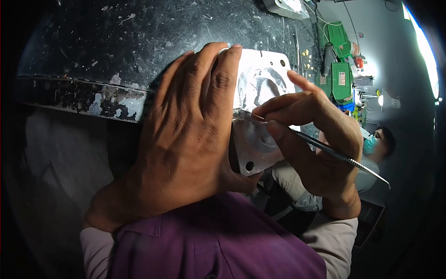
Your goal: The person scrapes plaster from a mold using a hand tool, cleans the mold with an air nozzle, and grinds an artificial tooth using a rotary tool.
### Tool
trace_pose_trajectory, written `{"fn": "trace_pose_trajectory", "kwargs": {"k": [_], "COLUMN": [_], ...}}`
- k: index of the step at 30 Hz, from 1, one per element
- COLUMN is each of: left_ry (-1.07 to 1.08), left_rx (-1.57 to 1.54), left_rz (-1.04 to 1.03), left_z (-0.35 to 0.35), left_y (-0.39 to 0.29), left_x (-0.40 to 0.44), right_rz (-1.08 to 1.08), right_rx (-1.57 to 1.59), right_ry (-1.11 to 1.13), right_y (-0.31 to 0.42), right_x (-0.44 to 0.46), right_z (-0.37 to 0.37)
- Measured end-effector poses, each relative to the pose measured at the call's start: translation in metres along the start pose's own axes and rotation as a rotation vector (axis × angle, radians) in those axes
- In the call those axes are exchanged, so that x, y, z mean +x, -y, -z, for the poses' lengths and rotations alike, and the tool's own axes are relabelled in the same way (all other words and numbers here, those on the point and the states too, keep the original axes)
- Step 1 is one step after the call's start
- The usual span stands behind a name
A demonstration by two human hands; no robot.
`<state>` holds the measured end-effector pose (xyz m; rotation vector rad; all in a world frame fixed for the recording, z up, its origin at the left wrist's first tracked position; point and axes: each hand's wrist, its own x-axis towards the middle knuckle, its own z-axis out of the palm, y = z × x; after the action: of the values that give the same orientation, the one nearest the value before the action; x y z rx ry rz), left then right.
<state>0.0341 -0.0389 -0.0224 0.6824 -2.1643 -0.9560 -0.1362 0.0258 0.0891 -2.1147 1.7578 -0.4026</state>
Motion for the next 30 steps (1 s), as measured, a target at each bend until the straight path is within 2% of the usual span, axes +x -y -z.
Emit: {"fn": "trace_pose_trajectory", "kwargs": {"k": [13, 15, 20, 30], "left_ry": [-0.02, -0.029, -0.046, -0.075], "left_rx": [0.039, 0.044, 0.062, 0.028], "left_rz": [0.04, 0.053, 0.057, 0.045], "left_z": [-0.009, -0.009, -0.013, -0.021], "left_y": [0.0, 0.0, -0.002, -0.002], "left_x": [-0.004, -0.003, -0.003, -0.001], "right_rz": [-0.077, -0.071, -0.112, -0.05], "right_rx": [-0.034, 0.061, 0.124, -0.092], "right_ry": [-0.041, -0.162, -0.192, -0.128], "right_y": [0.005, -0.002, 0.005, 0.013], "right_x": [-0.016, -0.022, -0.024, -0.016], "right_z": [-0.012, -0.018, -0.022, -0.021]}}
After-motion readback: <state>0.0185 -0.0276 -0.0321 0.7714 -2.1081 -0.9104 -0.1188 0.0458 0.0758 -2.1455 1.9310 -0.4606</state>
